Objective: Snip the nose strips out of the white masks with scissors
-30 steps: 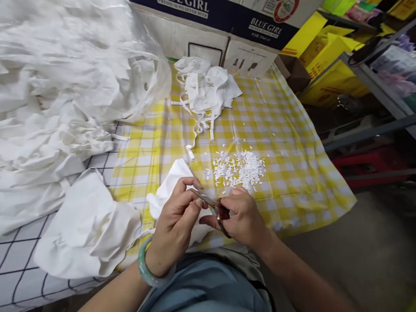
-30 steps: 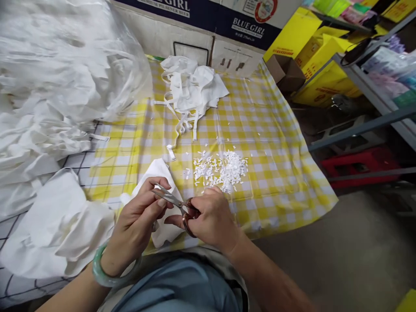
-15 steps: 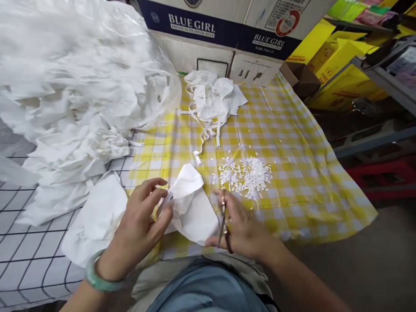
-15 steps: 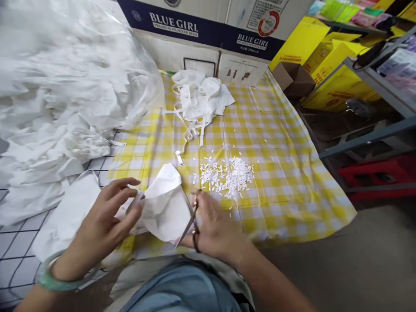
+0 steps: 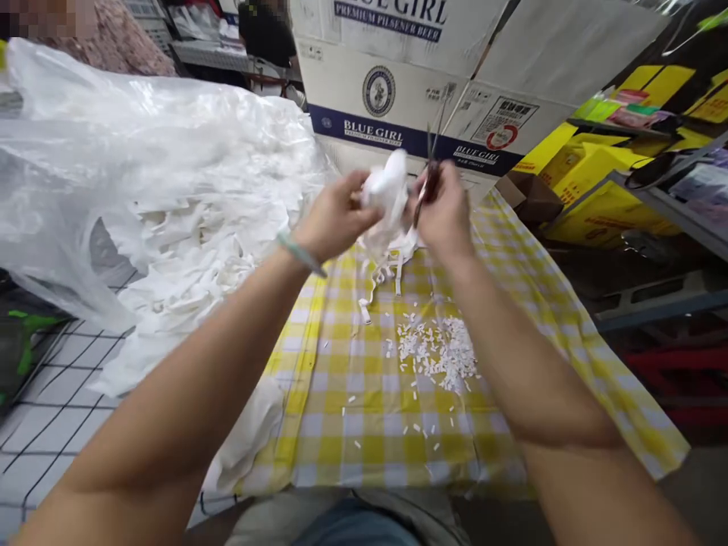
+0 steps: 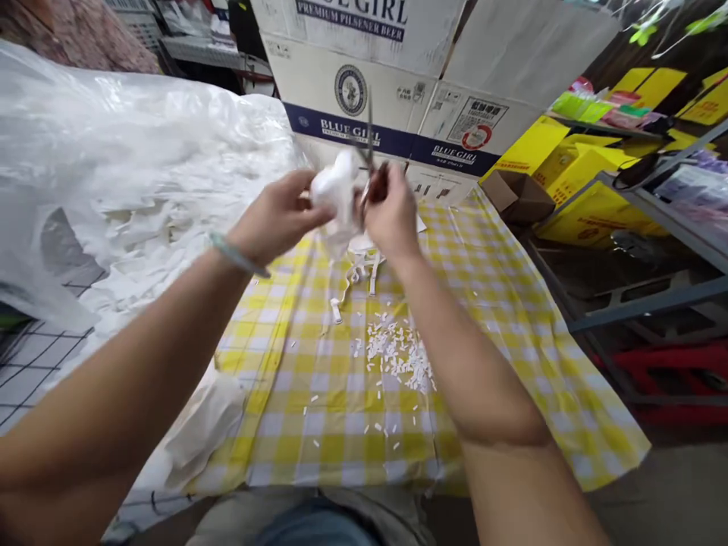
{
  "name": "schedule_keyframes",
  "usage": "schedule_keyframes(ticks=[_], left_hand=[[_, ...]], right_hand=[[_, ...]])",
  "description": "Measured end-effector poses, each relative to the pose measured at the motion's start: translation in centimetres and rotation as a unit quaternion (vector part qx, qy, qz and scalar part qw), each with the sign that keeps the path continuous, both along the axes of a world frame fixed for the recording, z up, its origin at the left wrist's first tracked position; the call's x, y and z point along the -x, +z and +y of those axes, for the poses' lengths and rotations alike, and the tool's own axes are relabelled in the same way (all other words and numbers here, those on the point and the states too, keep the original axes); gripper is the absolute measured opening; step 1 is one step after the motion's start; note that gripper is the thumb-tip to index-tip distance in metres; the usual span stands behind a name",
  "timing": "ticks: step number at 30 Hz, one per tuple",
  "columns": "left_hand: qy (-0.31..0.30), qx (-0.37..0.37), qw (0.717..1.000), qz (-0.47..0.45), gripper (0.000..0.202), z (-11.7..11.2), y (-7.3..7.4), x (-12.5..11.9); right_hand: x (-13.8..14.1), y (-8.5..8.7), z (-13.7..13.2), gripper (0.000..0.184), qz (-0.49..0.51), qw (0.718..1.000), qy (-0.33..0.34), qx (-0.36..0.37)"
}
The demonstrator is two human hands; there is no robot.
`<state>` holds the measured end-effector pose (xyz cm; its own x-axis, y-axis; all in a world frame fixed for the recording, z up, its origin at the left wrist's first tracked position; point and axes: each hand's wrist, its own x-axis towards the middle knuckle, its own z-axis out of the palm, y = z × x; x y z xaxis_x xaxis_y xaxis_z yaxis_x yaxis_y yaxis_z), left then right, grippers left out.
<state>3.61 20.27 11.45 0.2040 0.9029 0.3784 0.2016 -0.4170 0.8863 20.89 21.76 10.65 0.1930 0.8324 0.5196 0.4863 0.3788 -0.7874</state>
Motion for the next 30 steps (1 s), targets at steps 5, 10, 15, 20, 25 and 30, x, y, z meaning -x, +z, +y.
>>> schedule_keyframes(ticks=[5,10,15,20,25,30], left_hand=[[0.1,0.015,0.992,0.072,0.023,-2.0,-0.8,6.3],[0.238,0.093,0.942,0.216,0.014,-12.8,-6.9,16.7],[0.24,0.104,0.894,0.364,0.018,-17.2,-11.5,20.6],[0.129,0.032,0.901,0.414,0.052,-13.6,-13.5,20.3],[0.115,0.006,0.903,0.413,0.031,-8.3,-15.0,19.7],[0.2,-0.031,0.921,0.333,0.021,-7.9,-12.8,17.8]], right_hand=[[-2.6,-1.4,2.6,0.042,-0.089,0.992,-0.088,0.016],[3.5,-9.3,-8.7,0.028,-0.03,0.945,0.232,0.229],[14.4,-12.9,-17.0,0.029,-0.034,0.852,0.359,0.381],[15.6,-12.6,-16.7,0.018,0.007,0.868,0.363,0.337],[8.2,-11.1,-12.6,0.022,0.044,0.931,0.231,0.279],[4.6,-10.5,-11.2,0.026,-0.053,0.951,0.134,0.275]])
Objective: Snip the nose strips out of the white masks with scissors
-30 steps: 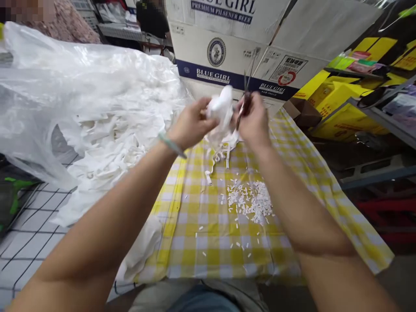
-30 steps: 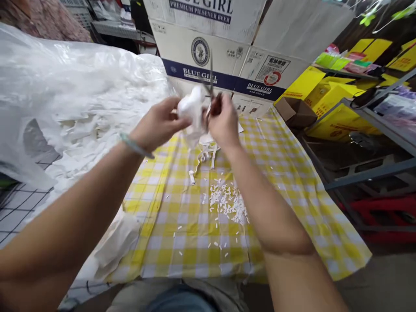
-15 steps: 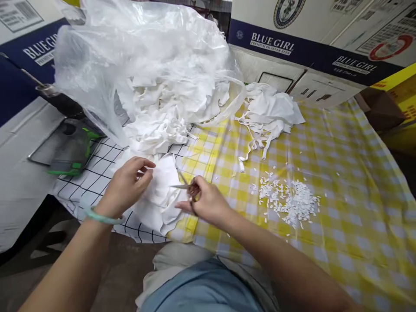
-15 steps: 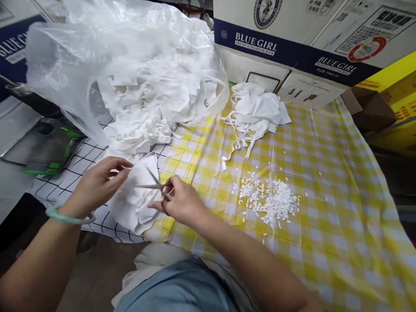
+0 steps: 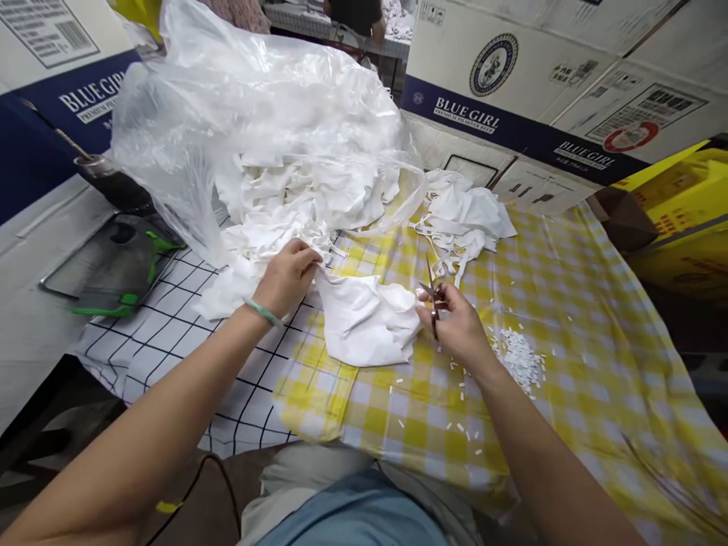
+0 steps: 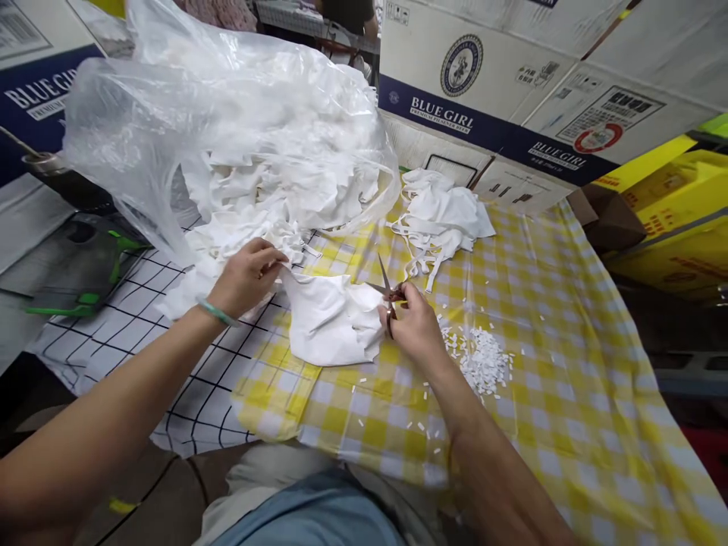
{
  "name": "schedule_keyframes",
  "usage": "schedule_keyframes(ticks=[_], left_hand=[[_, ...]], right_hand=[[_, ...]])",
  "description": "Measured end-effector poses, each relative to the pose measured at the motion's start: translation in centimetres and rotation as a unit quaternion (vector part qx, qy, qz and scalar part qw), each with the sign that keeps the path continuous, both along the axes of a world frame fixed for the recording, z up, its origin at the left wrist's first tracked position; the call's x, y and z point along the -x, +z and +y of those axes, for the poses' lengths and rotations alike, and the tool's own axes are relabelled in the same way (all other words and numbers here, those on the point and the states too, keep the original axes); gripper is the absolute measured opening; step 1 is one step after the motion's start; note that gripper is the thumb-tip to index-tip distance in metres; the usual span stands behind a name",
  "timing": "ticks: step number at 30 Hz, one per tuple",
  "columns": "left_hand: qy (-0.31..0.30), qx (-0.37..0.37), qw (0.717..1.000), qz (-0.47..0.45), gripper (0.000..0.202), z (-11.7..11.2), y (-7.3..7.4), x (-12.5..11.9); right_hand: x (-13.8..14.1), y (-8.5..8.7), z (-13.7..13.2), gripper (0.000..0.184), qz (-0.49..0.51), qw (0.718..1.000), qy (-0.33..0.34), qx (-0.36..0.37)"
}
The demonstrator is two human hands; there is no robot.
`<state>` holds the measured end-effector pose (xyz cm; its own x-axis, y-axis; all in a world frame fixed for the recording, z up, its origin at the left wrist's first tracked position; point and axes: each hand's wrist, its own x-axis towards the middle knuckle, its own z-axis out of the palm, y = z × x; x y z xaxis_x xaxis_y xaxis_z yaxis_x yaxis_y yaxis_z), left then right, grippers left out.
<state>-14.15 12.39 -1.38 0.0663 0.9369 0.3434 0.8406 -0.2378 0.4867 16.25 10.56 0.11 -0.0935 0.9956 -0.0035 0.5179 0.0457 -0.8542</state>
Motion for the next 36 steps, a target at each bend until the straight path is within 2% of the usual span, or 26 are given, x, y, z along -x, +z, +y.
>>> schedule_keyframes(ticks=[2,3,4,6,7,9,10,11,13,15,16,17,19,20,22,24,26,27,29,31,32,33,34,36], left_hand=[[0.011,-0.049,0.994,-0.094,0.023,-1.3,2.5,-1.7],[-0.003,-0.064,0.983,-0.17,0.023,-2.0,3.9,-2.6],[-0.035,-0.065,0.964,-0.255,0.021,-2.7,5.4,-3.4],[-0.127,-0.027,0.909,-0.396,0.017,-3.9,7.9,-4.8],[-0.172,0.002,0.881,-0.442,0.016,-4.5,8.8,-5.2],[-0.234,0.052,0.833,-0.499,0.013,-5.6,9.7,-5.1],[-0.252,0.072,0.816,-0.515,0.013,-6.1,9.7,-4.8],[-0.26,0.087,0.806,-0.525,0.013,-6.6,9.5,-4.3],[-0.239,0.097,0.803,-0.537,0.014,-7.5,9.0,-3.0],[-0.187,0.082,0.808,-0.553,0.013,-8.1,8.6,-1.8],[-0.161,0.073,0.809,-0.56,0.012,-8.3,8.5,-1.4],[-0.147,0.071,0.809,-0.564,0.012,-8.5,8.5,-1.1],[-0.153,0.095,0.804,-0.566,0.016,-8.7,8.6,-0.9],[-0.16,0.117,0.798,-0.569,0.019,-8.7,8.6,-1.1],[-0.169,0.159,0.773,-0.59,0.019,-8.8,8.3,-1.9],[-0.174,0.183,0.746,-0.616,0.017,-8.9,8.0,-2.9],[-0.178,0.188,0.733,-0.629,0.014,-9.1,7.7,-3.7],[-0.178,0.186,0.736,-0.626,0.013,-9.3,7.7,-3.8],[-0.161,0.169,0.761,-0.606,0.012,-9.9,7.6,-3.7],[-0.121,0.162,0.783,-0.588,0.011,-11.0,7.4,-3.1],[-0.1,0.176,0.78,-0.592,0.011,-11.6,7.2,-2.9],[-0.084,0.204,0.764,-0.607,0.011,-12.1,6.9,-2.8],[-0.075,0.244,0.732,-0.631,0.013,-12.7,6.5,-2.9],[-0.085,0.336,0.637,-0.688,0.021,-13.3,5.5,-3.6]], right_hand=[[0.9,0.7,0.2,0.029,0.037,0.998,0.002,-0.045],[1.7,1.2,0.5,0.029,0.078,0.994,0.014,-0.07],[2.7,1.8,0.9,0.029,0.124,0.987,0.037,-0.091],[4.7,2.9,2.0,0.026,0.196,0.967,0.126,-0.104],[5.6,3.3,2.5,0.025,0.217,0.954,0.184,-0.091],[7.1,3.8,3.4,0.024,0.226,0.93,0.288,-0.037],[7.5,3.9,3.7,0.022,0.215,0.924,0.315,-0.015],[7.7,4.0,3.7,0.019,0.201,0.928,0.312,-0.013],[7.5,4.5,3.1,0.015,0.178,0.955,0.222,-0.083],[6.3,5.6,1.9,0.016,0.167,0.962,0.121,-0.178],[5.5,6.2,1.2,0.017,0.158,0.961,0.12,-0.193],[4.7,6.9,0.4,0.019,0.145,0.961,0.157,-0.177],[3.3,7.5,-1.0,0.027,0.119,0.952,0.271,-0.079],[2.9,7.4,-1.6,0.031,0.125,0.947,0.295,-0.033],[3.0,6.3,-2.6,0.034,0.176,0.949,0.26,0.013],[4.4,4.5,-3.4,0.036,0.228,0.948,0.22,0.018],[6.2,2.7,-3.9,0.036,0.234,0.942,0.239,0.013],[7.0,2.0,-4.0,0.034,0.224,0.942,0.251,0.009],[7.8,1.3,-3.8,0.027,0.206,0.947,0.247,0.002],[7.7,1.2,-3.4,0.023,0.208,0.956,0.208,-0.016],[7.4,1.4,-3.1,0.023,0.211,0.96,0.182,-0.033],[7.1,1.5,-2.8,0.023,0.214,0.962,0.157,-0.056],[6.7,1.7,-2.6,0.022,0.214,0.964,0.136,-0.083],[6.3,2.0,-2.4,0.021,0.214,0.962,0.113,-0.128]])
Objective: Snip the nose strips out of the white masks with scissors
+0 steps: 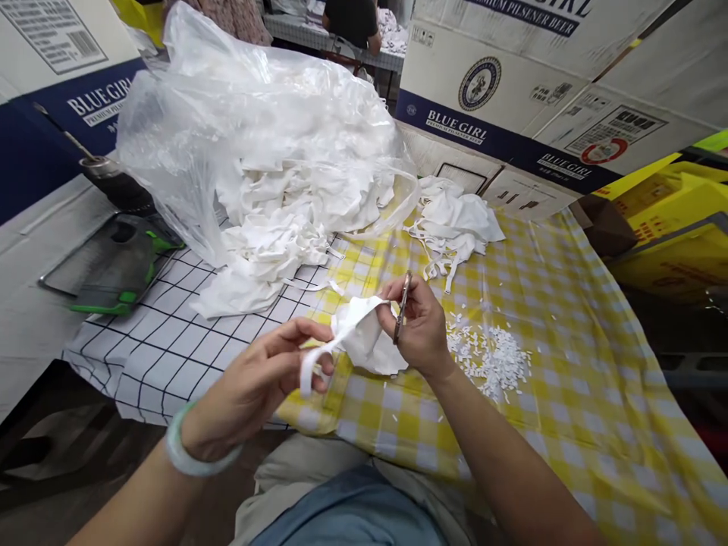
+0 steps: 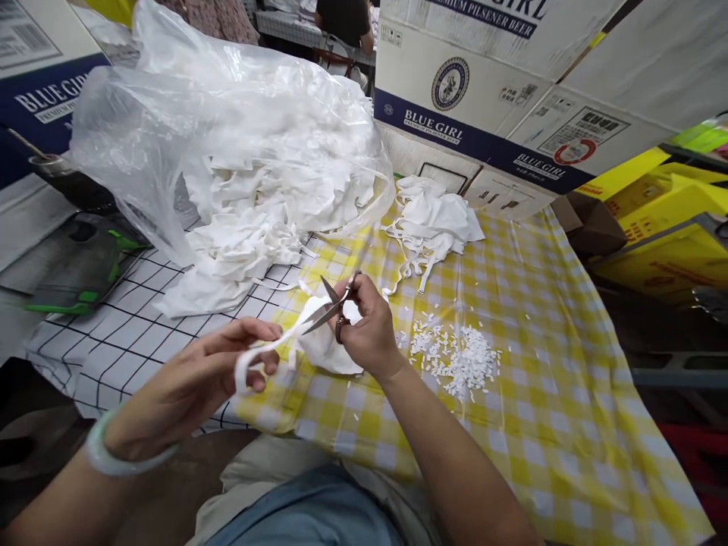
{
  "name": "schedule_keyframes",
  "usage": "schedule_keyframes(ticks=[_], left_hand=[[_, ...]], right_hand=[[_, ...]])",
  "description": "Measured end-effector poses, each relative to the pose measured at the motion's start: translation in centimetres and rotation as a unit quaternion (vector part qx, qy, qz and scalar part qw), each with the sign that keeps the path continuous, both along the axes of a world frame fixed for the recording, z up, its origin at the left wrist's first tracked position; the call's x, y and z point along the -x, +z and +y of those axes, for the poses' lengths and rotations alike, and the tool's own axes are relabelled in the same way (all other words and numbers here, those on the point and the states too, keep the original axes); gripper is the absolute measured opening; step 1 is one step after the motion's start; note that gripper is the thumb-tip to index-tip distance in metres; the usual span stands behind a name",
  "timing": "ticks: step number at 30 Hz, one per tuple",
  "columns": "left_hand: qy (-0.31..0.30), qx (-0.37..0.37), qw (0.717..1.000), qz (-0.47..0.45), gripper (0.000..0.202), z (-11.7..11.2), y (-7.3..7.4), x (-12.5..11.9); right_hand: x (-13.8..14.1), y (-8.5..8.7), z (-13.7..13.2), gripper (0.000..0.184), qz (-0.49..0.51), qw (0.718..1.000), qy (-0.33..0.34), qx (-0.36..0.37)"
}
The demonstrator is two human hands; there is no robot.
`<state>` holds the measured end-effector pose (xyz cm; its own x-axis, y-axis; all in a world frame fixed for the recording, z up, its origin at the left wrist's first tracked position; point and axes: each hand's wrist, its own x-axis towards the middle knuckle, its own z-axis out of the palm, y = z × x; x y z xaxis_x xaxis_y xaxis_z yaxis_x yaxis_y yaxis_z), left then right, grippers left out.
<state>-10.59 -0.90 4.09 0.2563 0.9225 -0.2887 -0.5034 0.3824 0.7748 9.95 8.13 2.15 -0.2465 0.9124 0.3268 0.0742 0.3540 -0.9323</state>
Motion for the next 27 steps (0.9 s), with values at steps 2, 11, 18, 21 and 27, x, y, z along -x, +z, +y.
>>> schedule_keyframes(ticks=[2,11,18,21,27], left_hand=[[-0.066,0.068,0.99,-0.105,0.032,0.0,-1.0,-1.3],[-0.047,0.043,0.997,-0.036,0.015,1.3,-0.5,-3.8],[0.076,-0.254,0.924,0.276,0.018,1.6,1.7,-5.1],[0.055,-0.217,0.957,0.182,0.024,2.2,1.3,-6.5],[0.062,-0.15,0.978,0.13,0.023,2.2,-1.4,-9.0]], right_hand=[[0.0,0.3,-0.2,0.02,0.01,0.999,-0.005,-0.03],[-1.3,0.8,-0.5,0.023,0.031,0.999,-0.043,-0.013],[0.4,-2.5,-3.9,0.03,0.066,0.977,-0.005,0.204],[1.0,-3.5,-6.2,0.039,0.111,0.959,0.035,0.26],[-4.7,-1.4,-7.3,0.041,-0.163,0.98,-0.018,0.112]])
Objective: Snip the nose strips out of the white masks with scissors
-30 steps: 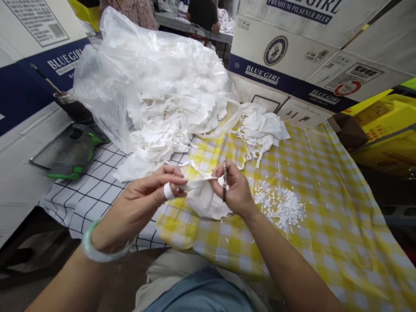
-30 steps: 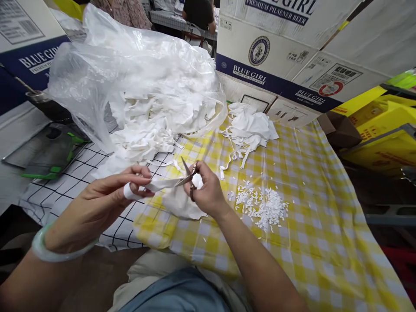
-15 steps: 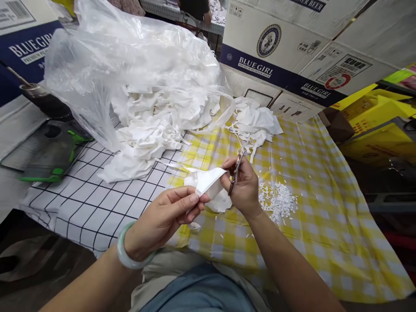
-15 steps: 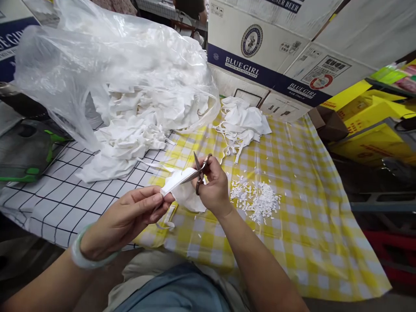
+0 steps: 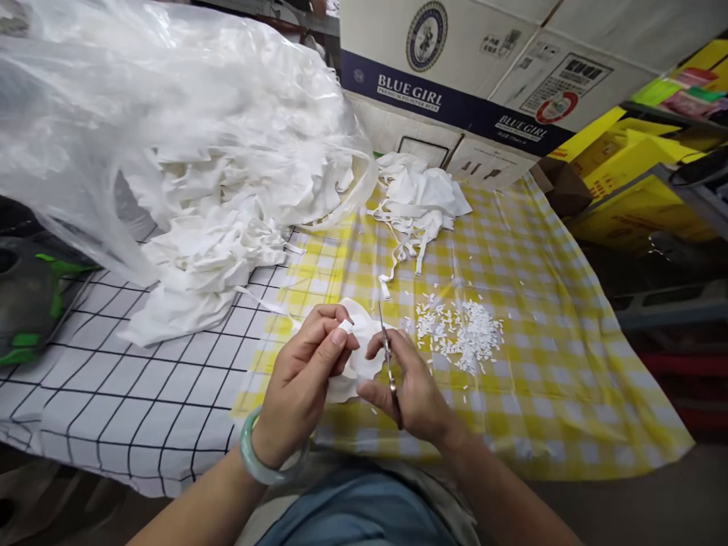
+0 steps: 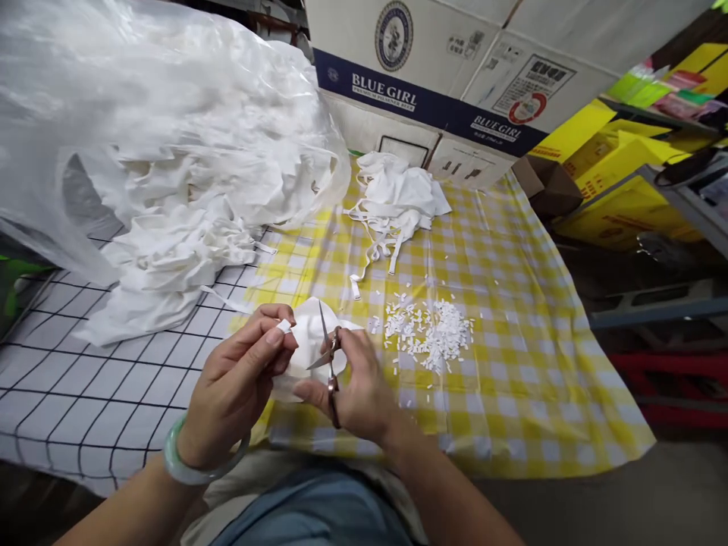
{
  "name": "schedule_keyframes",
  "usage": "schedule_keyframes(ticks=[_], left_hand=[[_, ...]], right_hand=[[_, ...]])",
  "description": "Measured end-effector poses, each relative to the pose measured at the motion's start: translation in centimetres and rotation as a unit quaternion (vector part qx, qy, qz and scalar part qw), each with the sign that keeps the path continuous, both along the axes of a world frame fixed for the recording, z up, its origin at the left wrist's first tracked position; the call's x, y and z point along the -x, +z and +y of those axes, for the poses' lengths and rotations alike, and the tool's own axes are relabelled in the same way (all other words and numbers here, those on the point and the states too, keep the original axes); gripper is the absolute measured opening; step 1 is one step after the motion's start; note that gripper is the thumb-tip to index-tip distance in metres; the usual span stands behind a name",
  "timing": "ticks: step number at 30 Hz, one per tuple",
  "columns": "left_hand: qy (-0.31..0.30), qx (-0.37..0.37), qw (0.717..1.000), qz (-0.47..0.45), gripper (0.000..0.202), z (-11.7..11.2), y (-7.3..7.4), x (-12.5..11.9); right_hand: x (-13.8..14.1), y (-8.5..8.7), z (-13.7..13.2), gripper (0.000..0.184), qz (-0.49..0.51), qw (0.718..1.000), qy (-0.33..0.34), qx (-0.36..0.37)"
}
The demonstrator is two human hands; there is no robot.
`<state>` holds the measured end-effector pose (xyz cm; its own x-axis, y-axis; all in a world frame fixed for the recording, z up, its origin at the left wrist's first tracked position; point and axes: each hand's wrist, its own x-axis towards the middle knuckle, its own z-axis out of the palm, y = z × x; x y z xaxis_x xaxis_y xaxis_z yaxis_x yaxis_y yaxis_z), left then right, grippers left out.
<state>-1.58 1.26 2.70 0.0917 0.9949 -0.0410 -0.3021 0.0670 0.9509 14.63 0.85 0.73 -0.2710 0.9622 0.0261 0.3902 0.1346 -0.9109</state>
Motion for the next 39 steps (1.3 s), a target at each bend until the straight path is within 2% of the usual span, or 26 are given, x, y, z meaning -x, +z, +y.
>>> schedule_keyframes(ticks=[3,7,15,28,39], left_hand=[[-0.001,-0.019,0.999,0.05,0.022,-0.6,-0.9,-1.1],[-0.018,-0.039,0.996,0.083,0.025,-1.1,-1.4,-2.2],[-0.031,-0.059,0.982,0.176,0.029,-1.3,-1.4,-2.5],[-0.056,-0.085,0.98,0.171,0.022,-1.5,-1.8,-2.5],[-0.057,-0.122,0.974,0.18,0.025,-1.4,-1.8,-2.8]], right_hand=[[-2.7,1.1,0.1,0.049,-0.143,0.986,0.0,-0.083],[-3.6,1.2,-0.1,0.052,-0.198,0.974,0.026,-0.108],[-4.0,1.0,-0.4,0.05,-0.189,0.977,0.024,-0.099],[-4.1,0.6,-0.2,0.056,-0.161,0.981,0.016,-0.103],[-4.0,0.3,-0.4,0.056,-0.162,0.979,0.009,-0.126]])
